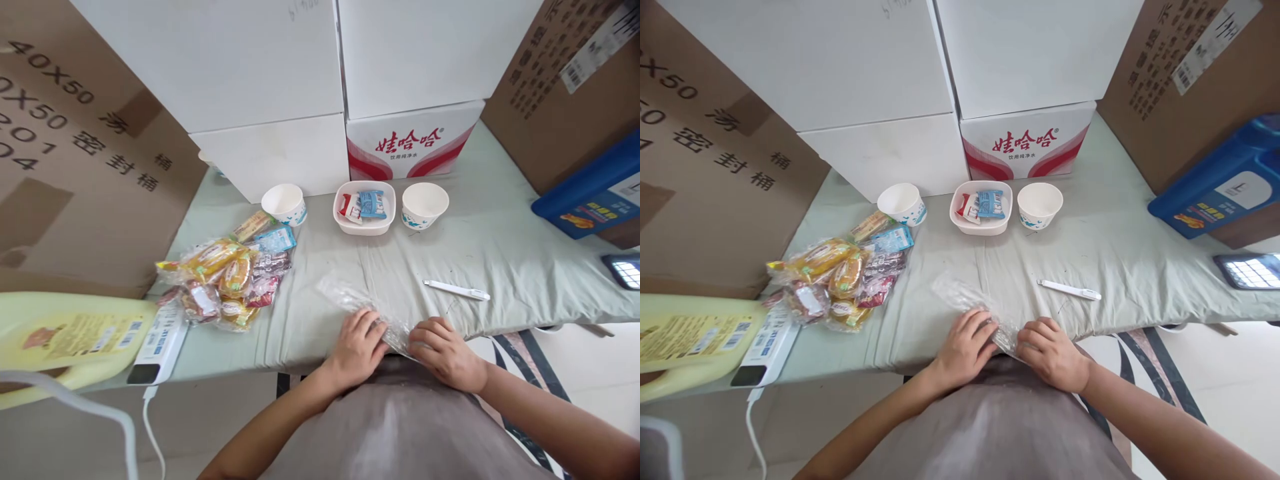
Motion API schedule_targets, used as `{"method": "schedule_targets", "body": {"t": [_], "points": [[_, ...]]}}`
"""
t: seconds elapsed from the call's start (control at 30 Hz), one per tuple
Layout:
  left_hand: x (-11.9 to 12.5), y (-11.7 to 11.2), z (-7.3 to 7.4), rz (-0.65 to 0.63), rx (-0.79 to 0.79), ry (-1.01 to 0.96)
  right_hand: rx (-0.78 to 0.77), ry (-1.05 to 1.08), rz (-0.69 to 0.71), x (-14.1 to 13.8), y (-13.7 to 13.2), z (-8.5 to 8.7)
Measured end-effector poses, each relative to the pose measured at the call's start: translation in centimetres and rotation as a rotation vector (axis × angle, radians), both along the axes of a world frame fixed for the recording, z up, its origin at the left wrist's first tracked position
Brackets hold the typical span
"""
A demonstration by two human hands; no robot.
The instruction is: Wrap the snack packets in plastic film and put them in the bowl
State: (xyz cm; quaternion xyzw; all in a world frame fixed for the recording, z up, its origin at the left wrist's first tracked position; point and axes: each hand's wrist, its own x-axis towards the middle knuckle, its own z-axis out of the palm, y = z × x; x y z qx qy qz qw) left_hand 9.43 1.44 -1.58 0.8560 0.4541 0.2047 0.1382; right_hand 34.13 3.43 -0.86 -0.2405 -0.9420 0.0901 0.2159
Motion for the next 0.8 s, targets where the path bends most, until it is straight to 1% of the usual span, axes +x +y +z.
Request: {"method": "schedule_targets", "body": {"t": [0.07, 0.13, 0.17, 0.23, 0.3, 0.37, 0.43, 0.5, 0.57, 0.63, 0.7, 0.8], "points": [[0.3, 0.4, -0.3, -0.149, 0.006, -0.014, -0.052, 0.024, 0.073, -0.1, -0.1, 1.7], [0.1, 0.7, -0.5, -0.276, -0.010, -0.034, -0.193, 0.025, 0.161, -0.3, 0.1, 3.5], [-0.1, 0.7, -0.6, -0.303, -0.020, -0.049, -0.278, 0.022, 0.194, -0.4, 0.4, 4.3], [-0.5, 0.6, -0.7, -0.297, -0.043, -0.096, -0.415, 0.024, 0.214, -0.7, 1.3, 5.5], [-0.8, 0.5, -0.9, -0.248, -0.090, -0.178, -0.511, 0.052, 0.148, -1.2, 2.6, 5.9], [-0.9, 0.4, -1.2, -0.173, -0.168, -0.283, -0.613, 0.111, -0.009, -2.4, 4.5, 5.5], [-0.9, 0.5, -1.6, -0.087, -0.254, -0.382, -0.711, 0.170, -0.228, -4.1, 6.5, 4.4], [-0.9, 0.6, -1.8, -0.033, -0.327, -0.441, -0.757, 0.198, -0.431, -6.0, 8.4, 3.0], [-0.8, 0.7, -1.8, -0.020, -0.368, -0.452, -0.750, 0.186, -0.563, -7.6, 9.9, 1.6], [-0.8, 0.9, -1.7, -0.013, -0.364, -0.429, -0.718, 0.179, -0.637, -8.5, 10.7, 0.4], [-0.7, 1.0, -1.6, -0.002, -0.327, -0.401, -0.703, 0.216, -0.679, -8.7, 11.1, -0.4], [-0.6, 1.2, -1.3, -0.009, -0.281, -0.389, -0.710, 0.317, -0.697, -8.2, 11.5, -0.9]]}}
